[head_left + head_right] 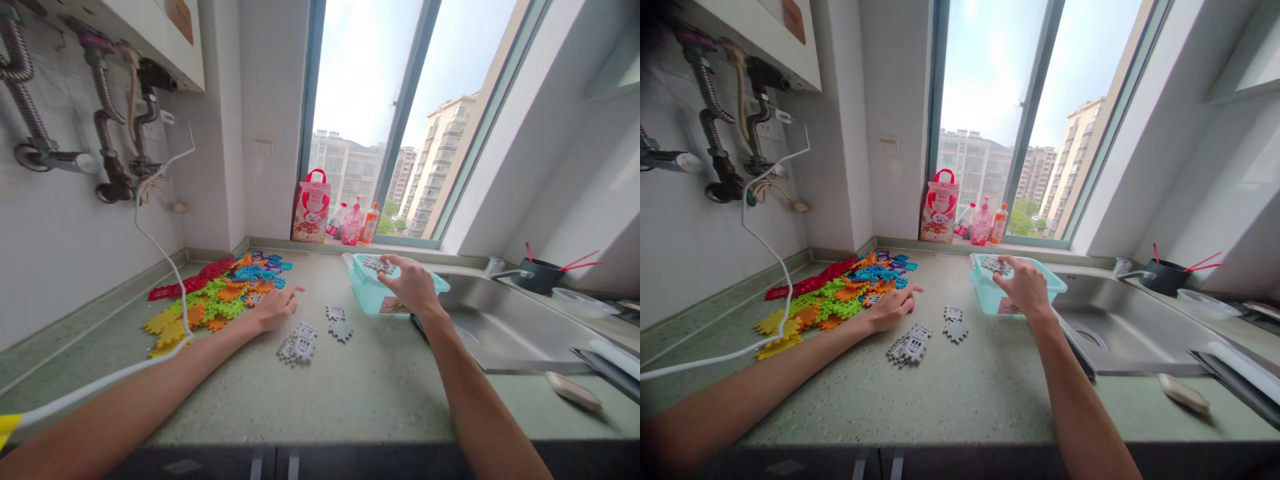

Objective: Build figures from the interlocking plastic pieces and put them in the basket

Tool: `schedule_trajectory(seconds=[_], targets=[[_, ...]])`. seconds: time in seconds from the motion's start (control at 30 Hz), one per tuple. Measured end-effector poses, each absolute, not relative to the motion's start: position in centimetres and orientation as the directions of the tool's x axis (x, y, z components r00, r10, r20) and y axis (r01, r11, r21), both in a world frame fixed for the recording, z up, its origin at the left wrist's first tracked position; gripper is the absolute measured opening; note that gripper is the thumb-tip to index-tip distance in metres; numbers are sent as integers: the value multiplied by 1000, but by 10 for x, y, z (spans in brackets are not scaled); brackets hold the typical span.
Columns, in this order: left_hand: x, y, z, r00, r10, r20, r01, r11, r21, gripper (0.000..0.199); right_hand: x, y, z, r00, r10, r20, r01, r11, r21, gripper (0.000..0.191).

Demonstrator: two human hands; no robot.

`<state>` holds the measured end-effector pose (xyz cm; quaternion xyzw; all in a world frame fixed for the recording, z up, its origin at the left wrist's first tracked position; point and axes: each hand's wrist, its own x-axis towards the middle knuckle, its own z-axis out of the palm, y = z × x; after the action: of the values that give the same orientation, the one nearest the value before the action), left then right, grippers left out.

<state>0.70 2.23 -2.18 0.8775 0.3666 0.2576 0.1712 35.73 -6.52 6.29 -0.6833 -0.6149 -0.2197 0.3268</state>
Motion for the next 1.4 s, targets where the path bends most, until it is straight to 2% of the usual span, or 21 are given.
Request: schedule_trajectory(seconds=[0.1, 0.17, 0.4, 0.63, 0.87, 0.93, 1.0, 1.1, 1.17, 1.2, 1.23, 1.3, 1.4], targets=[[6, 27, -25, 610, 723, 324, 544, -679, 492, 48, 366, -68, 67, 209, 764, 611, 962, -48, -269, 40], [5, 30, -28, 623, 713, 322, 533, -688, 491, 48, 374, -69, 69, 205, 798, 567, 957, -40, -288, 39], [5, 35, -30, 639, 701, 316, 525, -698, 487, 46, 395, -67, 67, 188, 875, 447, 962, -71, -265, 34], [6, 38, -31, 651, 698, 298, 525, -697, 488, 47, 397, -64, 66, 189, 929, 318, 967, -120, -226, 44], [5, 31, -25, 667, 688, 284, 513, -702, 494, 47, 395, -65, 68, 191, 954, 232, 968, -144, -205, 43], [4, 29, -24, 684, 666, 297, 491, -722, 487, 46, 393, -66, 68, 182, 949, 256, 971, -133, -197, 39], [3, 25, -22, 715, 624, 316, 455, -758, 468, 44, 388, -68, 69, 144, 908, 394, 981, -80, -176, 33], [-1, 17, -17, 787, 525, 325, 388, -830, 402, 35, 368, -70, 70, 10, 694, 720, 978, 143, -151, 28], [-5, 12, -12, 829, 462, 315, 341, -864, 369, 32, 347, -72, 68, -78, 582, 809, 930, 335, -152, 26], [-7, 9, -9, 843, 438, 311, 318, -874, 368, 33, 336, -73, 65, -131, 586, 800, 894, 418, -159, 26], [-9, 7, -7, 856, 414, 309, 291, -881, 374, 34, 324, -74, 60, -202, 623, 755, 859, 483, -169, 26], [-12, 2, -3, 880, 359, 311, 226, -893, 389, 35, 304, -75, 49, -354, 740, 571, 823, 537, -187, 24], [-13, -3, -2, 917, 250, 312, 123, -918, 377, 48, 286, -74, 32, -378, 896, 234, 883, 425, -201, 22]])
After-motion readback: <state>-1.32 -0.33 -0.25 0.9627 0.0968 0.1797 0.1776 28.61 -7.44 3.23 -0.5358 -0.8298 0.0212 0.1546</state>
